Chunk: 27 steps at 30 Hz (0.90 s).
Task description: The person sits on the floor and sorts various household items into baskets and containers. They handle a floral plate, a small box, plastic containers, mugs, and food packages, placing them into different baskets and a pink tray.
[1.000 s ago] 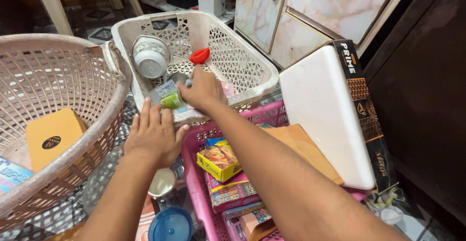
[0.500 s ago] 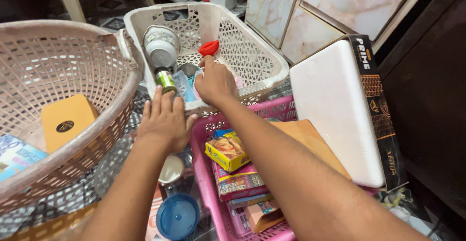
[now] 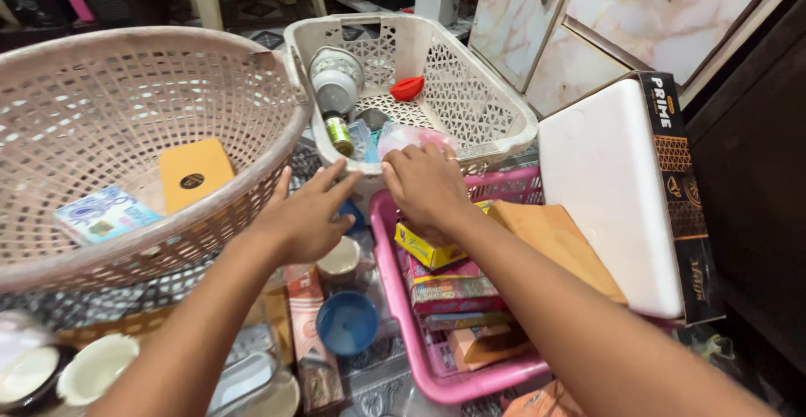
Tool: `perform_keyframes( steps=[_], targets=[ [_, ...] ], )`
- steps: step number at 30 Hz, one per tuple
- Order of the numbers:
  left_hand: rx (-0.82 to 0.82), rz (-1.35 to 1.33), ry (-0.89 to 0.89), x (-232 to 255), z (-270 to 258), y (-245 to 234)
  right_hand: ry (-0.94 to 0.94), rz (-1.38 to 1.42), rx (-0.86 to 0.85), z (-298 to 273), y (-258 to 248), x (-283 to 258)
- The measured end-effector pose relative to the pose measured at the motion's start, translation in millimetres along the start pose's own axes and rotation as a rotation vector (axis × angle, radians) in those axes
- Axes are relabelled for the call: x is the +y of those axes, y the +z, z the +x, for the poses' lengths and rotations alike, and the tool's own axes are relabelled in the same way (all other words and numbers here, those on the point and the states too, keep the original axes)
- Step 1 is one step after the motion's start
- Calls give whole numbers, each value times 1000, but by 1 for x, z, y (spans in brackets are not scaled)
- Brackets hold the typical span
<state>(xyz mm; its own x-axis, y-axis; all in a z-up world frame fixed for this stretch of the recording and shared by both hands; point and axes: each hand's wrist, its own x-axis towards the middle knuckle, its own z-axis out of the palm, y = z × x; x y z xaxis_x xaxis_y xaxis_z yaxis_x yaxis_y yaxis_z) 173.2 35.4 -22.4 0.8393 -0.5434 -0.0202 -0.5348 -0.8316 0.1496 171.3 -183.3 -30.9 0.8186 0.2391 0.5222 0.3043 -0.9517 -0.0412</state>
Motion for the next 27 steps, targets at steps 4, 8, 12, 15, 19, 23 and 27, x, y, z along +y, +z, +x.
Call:
perform_keyframes(
  steps=[4, 8, 12, 15, 19, 23, 27],
  targets=[
    [265, -227, -27, 18, -61, 14, 157, 207, 69, -24, -15, -26],
    [476, -548, -233, 45, -121, 34, 205, 331, 215, -68, -33, -54],
    [576, -600, -87, 52, -143, 25, 114, 287, 132, -82, -54, -51],
    [640, -703, -34, 49, -144, 8, 157, 305, 98, -91, -61, -42],
    [711, -675, -29, 34, -158, -11, 291, 229, -176, -112, -59, -34],
    [680, -637, -118, 24, -177, -21, 350, 208, -215, -122, -44, -30],
    [623, -527, -130, 21, -194, -24, 393, 158, -248, -120, -31, -20]
  ],
)
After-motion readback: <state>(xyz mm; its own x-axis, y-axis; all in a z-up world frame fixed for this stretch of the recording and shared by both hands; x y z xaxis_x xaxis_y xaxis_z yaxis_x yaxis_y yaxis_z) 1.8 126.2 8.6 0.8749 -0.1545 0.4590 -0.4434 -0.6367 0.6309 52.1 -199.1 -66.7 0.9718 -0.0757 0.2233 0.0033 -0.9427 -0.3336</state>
